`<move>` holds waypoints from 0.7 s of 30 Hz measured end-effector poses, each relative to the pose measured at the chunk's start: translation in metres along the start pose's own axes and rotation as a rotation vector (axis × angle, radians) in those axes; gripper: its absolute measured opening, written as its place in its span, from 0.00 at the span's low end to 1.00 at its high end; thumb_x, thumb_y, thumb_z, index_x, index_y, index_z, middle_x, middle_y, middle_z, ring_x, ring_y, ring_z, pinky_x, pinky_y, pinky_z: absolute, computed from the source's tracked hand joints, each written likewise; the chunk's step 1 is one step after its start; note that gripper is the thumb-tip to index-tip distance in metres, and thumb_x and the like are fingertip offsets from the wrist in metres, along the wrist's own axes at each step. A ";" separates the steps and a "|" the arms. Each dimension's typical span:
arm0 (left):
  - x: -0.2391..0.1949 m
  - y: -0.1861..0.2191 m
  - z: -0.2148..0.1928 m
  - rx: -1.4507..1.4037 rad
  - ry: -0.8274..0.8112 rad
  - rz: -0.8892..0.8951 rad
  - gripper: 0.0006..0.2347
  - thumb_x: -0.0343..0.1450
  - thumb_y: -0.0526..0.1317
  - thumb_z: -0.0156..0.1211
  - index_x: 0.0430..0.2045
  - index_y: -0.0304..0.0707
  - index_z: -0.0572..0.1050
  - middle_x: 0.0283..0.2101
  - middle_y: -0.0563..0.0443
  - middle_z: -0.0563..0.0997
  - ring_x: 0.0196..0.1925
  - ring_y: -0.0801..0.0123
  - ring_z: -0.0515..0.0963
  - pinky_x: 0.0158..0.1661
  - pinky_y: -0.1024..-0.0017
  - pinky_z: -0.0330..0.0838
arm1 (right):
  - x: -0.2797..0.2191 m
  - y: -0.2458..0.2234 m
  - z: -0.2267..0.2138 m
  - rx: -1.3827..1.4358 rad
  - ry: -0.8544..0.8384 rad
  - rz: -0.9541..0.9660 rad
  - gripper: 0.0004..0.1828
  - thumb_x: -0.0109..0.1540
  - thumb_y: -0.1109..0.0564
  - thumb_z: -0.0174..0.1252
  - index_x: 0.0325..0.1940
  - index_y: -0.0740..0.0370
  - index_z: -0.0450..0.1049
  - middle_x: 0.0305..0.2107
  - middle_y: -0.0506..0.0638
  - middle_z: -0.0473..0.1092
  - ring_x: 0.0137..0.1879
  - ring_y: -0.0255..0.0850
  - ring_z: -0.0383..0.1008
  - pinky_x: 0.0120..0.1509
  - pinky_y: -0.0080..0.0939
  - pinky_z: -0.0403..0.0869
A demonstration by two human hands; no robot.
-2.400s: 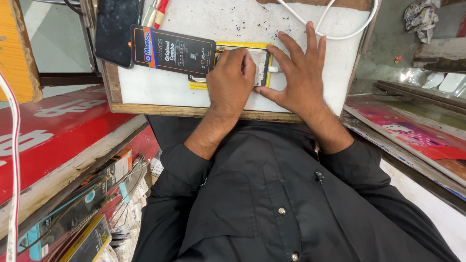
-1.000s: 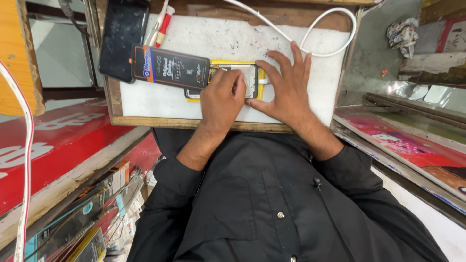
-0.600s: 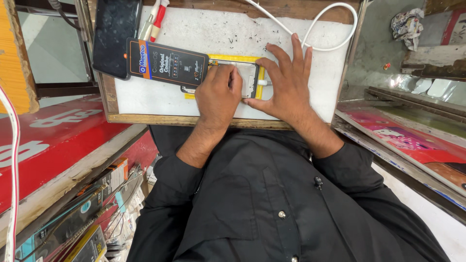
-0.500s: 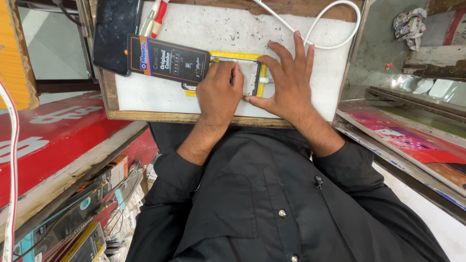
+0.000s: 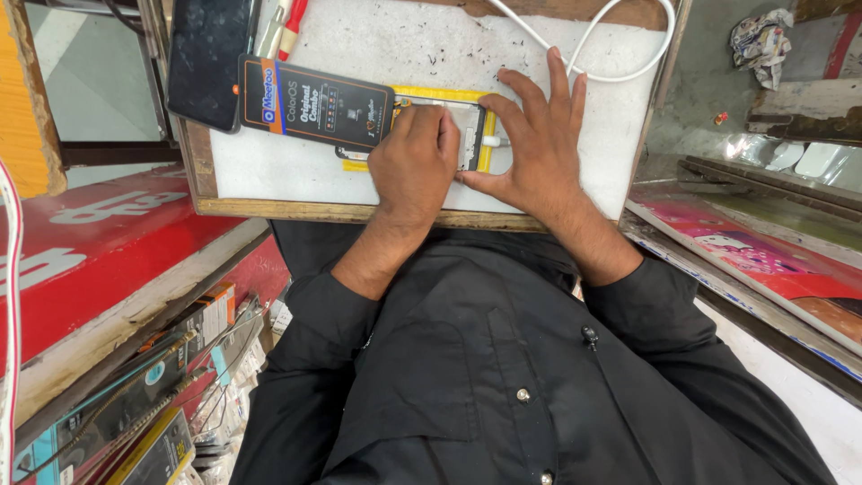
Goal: The person applies adhesive to the internal frame of a disassembled smartphone, then places the back cover onto the device and presses it into place. They connect a charging cable to the phone and later remove the back cover again to adjust internal components before reattaching it.
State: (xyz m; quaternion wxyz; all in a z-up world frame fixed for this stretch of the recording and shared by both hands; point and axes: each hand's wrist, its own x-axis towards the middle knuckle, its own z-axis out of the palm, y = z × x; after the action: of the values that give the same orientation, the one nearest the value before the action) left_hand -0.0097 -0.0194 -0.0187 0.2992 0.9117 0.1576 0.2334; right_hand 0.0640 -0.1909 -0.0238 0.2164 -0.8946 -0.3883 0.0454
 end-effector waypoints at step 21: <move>0.000 0.013 0.015 0.050 -0.081 -0.029 0.05 0.72 0.36 0.64 0.28 0.39 0.74 0.30 0.49 0.79 0.26 0.54 0.80 0.26 0.62 0.75 | 0.003 -0.002 -0.004 0.046 0.028 0.030 0.39 0.54 0.39 0.78 0.64 0.53 0.72 0.68 0.53 0.60 0.82 0.65 0.36 0.79 0.83 0.32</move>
State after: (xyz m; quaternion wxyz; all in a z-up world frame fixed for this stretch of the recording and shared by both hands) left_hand -0.0003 -0.0366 -0.0219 0.2857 0.9253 0.1641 0.1880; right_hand 0.0657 -0.1896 -0.0192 0.2417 -0.8957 -0.3706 0.0450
